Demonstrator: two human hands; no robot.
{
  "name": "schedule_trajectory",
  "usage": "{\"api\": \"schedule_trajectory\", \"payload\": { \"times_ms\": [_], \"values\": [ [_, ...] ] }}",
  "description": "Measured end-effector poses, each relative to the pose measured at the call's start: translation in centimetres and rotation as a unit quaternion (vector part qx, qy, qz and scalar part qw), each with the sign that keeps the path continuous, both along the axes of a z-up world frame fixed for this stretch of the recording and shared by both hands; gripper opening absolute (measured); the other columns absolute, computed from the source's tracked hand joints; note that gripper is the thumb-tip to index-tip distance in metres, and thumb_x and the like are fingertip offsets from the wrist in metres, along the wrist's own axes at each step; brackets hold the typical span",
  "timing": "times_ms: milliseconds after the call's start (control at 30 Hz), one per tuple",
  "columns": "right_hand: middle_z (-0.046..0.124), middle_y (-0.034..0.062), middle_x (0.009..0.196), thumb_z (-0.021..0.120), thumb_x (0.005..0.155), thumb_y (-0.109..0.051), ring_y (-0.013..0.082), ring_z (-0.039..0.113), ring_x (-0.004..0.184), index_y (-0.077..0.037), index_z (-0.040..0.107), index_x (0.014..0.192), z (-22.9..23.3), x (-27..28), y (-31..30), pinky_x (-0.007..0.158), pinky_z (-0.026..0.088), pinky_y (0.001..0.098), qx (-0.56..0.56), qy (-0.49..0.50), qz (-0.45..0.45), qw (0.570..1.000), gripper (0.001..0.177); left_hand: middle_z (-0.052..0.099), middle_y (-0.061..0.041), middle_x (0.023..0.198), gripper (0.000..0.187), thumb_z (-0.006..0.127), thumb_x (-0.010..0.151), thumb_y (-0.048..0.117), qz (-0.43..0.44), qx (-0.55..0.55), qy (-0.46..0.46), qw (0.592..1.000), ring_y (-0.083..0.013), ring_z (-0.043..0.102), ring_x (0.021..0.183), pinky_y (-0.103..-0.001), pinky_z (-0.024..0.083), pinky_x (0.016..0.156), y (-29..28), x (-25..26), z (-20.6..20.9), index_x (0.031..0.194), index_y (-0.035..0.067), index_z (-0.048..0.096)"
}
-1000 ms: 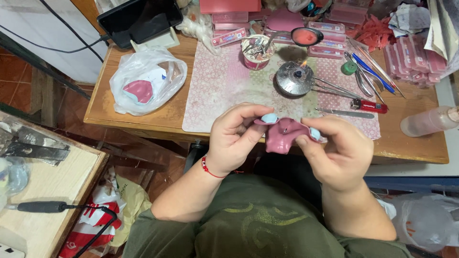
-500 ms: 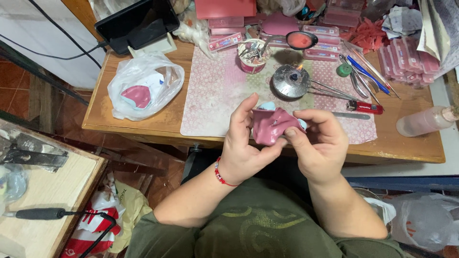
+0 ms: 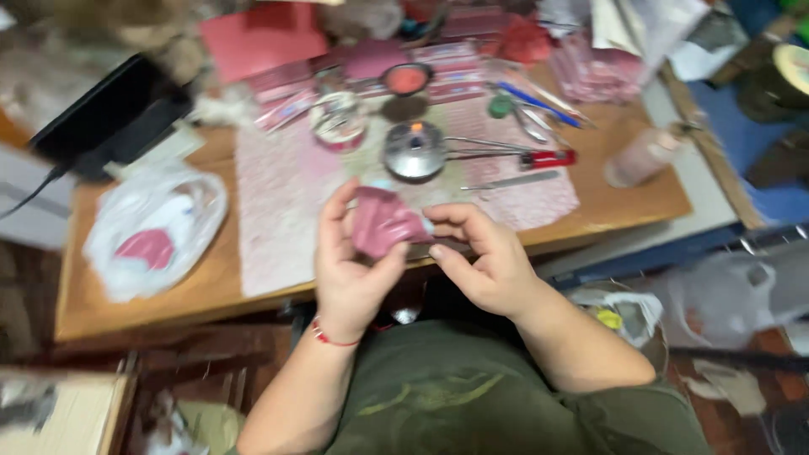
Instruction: The person works on a pink dental mold, using a metal tool to scrape and shape its surface. They then pick up a pink sheet, fold it, and attach it to the mold. The person sprays liquid onto the mold and continues to shape and smooth the attached material with the tool.
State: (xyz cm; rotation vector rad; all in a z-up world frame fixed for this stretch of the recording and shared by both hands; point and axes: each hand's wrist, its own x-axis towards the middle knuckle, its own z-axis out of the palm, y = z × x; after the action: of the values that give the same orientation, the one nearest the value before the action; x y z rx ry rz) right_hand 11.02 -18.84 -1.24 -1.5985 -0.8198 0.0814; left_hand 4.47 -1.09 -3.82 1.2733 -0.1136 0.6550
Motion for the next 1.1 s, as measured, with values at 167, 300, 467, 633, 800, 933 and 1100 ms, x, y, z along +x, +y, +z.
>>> {"api": "schedule_trajectory", "payload": {
  "times_ms": [167, 300, 467, 633, 800, 933, 1100],
  "values": [
    [0.064, 0.016, 0.101, 0.067, 0.09, 0.008, 0.0248, 0.063, 0.091, 0.0, 0.054, 0.121, -4.0, 6.8, -8.7, 0.082, 0.051, 0.0347, 0.094, -0.187, -0.319, 0.924, 0.035, 0.065, -0.02, 0.128, 0.09, 0.078, 0.078, -0.006, -0.012, -0.018, 0.038, 0.999, -0.0268, 0.068, 0.111, -0.034, 0.059, 0.094, 0.5, 0.1, 0.0, 0.154, 0.001, 0.03],
    [0.048, 0.0296, 0.141, 0.098, 0.085, -0.002, 0.0452, 0.057, 0.124, 0.002, 0.045, 0.151, -6.6, 11.9, -16.0, 0.1, 0.053, 0.0482, -0.092, -0.16, -0.508, 0.842, 0.085, 0.065, -0.023, 0.127, 0.092, 0.08, 0.077, -0.005, -0.01, -0.026, 0.041, 0.999, -0.0285, 0.068, 0.109, -0.035, 0.06, 0.092, 0.2, 0.7, 0.6, 0.154, 0.003, 0.031],
    [0.062, 0.0168, 0.118, 0.084, 0.092, -0.006, 0.0227, 0.059, 0.096, -0.006, 0.048, 0.133, -8.0, 13.0, -16.4, 0.085, 0.05, 0.0336, -0.052, -0.133, -0.425, 0.894, 0.054, 0.066, -0.017, 0.127, 0.084, 0.079, 0.084, 0.001, -0.021, -0.023, 0.019, 0.999, -0.0197, 0.07, 0.103, -0.031, 0.056, 0.097, -0.1, 1.4, 1.7, 0.154, 0.008, 0.033],
    [0.061, 0.0234, 0.127, 0.08, 0.095, -0.003, 0.0276, 0.06, 0.107, 0.003, 0.046, 0.14, -3.1, 5.2, -8.7, 0.091, 0.052, 0.0387, -0.026, -0.137, -0.352, 0.926, 0.057, 0.072, -0.013, 0.119, 0.086, 0.084, 0.082, 0.011, 0.055, 0.078, 0.056, 0.994, -0.0209, 0.073, 0.106, -0.03, 0.056, 0.099, 0.9, 0.8, 3.6, 0.153, 0.012, 0.035],
    [0.069, 0.0125, 0.107, 0.092, 0.068, -0.004, 0.0161, 0.067, 0.1, 0.0, 0.054, 0.126, -4.1, 0.5, -3.2, 0.093, 0.057, 0.0332, 0.079, 0.018, -0.11, 0.991, 0.069, 0.078, -0.012, 0.11, 0.086, 0.091, 0.077, 0.012, 0.155, 0.155, -0.011, 0.976, -0.0218, 0.077, 0.1, -0.034, 0.061, 0.089, 1.6, 1.4, 3.2, 0.149, 0.007, 0.045],
    [0.074, 0.0172, 0.108, 0.094, 0.063, -0.005, 0.0201, 0.07, 0.102, 0.006, 0.059, 0.13, -0.7, -0.7, -0.6, 0.097, 0.055, 0.0385, 0.044, -0.008, -0.043, 0.998, 0.076, 0.078, -0.012, 0.111, 0.082, 0.089, 0.08, 0.014, 0.182, 0.202, -0.01, 0.962, -0.0235, 0.078, 0.099, -0.035, 0.061, 0.088, 1.9, 1.0, 3.4, 0.148, 0.008, 0.045],
    [0.071, 0.0144, 0.091, 0.095, 0.069, -0.018, 0.0213, 0.069, 0.085, 0.004, 0.069, 0.122, 0.2, -0.6, 0.6, 0.086, 0.056, 0.0369, -0.016, -0.127, -0.091, 0.988, 0.062, 0.075, -0.015, 0.12, 0.075, 0.088, 0.079, 0.009, 0.181, 0.223, -0.032, 0.957, -0.0278, 0.077, 0.102, -0.035, 0.063, 0.087, 2.4, 0.8, 3.0, 0.144, 0.006, 0.049]
  ]
}}
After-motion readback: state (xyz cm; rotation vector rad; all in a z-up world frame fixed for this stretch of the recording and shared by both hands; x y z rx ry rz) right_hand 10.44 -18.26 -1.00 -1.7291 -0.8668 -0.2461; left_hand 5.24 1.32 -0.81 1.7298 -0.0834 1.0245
